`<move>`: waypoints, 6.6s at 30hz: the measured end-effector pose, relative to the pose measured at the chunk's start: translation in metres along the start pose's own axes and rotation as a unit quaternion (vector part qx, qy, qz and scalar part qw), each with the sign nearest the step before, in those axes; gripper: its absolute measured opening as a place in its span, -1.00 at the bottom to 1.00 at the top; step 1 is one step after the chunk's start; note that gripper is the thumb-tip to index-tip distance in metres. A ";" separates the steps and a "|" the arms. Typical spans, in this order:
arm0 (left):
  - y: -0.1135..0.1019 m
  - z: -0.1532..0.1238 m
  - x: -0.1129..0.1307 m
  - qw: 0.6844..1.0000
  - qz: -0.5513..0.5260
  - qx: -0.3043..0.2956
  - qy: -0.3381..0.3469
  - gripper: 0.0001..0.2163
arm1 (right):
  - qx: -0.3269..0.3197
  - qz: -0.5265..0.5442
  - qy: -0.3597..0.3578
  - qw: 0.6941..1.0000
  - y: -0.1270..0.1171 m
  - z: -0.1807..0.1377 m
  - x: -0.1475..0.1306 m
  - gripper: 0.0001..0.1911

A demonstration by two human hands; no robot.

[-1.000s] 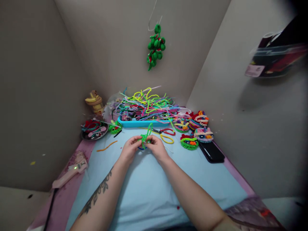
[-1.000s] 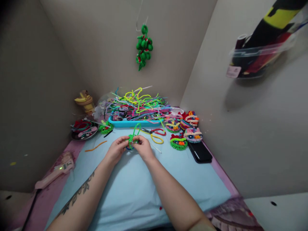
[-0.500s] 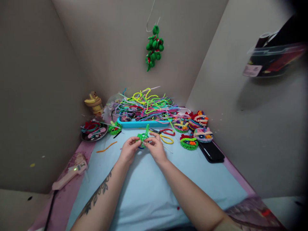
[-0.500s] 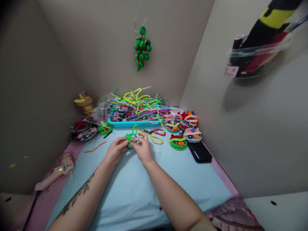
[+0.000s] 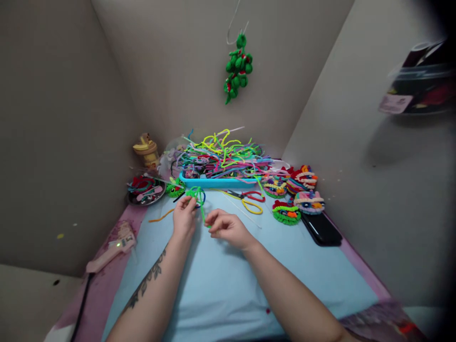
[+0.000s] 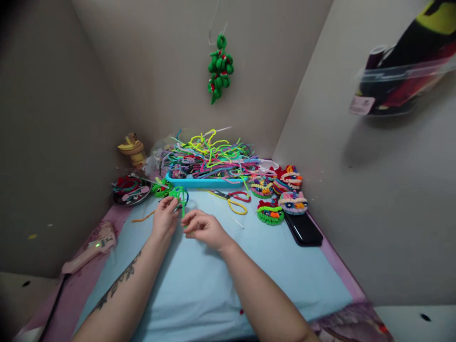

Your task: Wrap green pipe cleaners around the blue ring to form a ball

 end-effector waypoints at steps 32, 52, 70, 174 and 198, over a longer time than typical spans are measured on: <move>0.021 -0.026 -0.011 0.967 0.187 -0.172 -0.004 -0.82 | 0.241 -0.359 -0.058 0.900 -0.030 0.006 0.020 -0.77; 0.021 -0.030 -0.008 0.959 0.215 -0.184 0.004 -0.83 | 0.189 -0.414 -0.076 0.887 -0.034 0.006 0.018 -0.91; 0.020 -0.028 -0.011 0.948 0.212 -0.236 -0.021 -0.79 | 0.202 -0.225 0.021 0.953 -0.050 0.007 0.030 -0.90; 0.019 -0.032 0.013 0.942 0.224 -0.233 -0.093 -0.52 | 0.276 -0.040 0.078 0.957 -0.046 0.009 0.023 -0.76; 0.021 -0.025 -0.007 0.949 0.217 -0.228 -0.008 -0.56 | 0.226 -0.199 0.045 0.953 -0.032 0.004 0.039 -0.29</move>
Point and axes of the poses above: each hand's wrist, its own z-axis towards the middle knuckle, its own y-axis out of the palm, x = y × z, the point moved 2 cm from there along z, towards the middle knuckle, and after that the axes turned 11 degrees about -y, right-handed, at the moved point
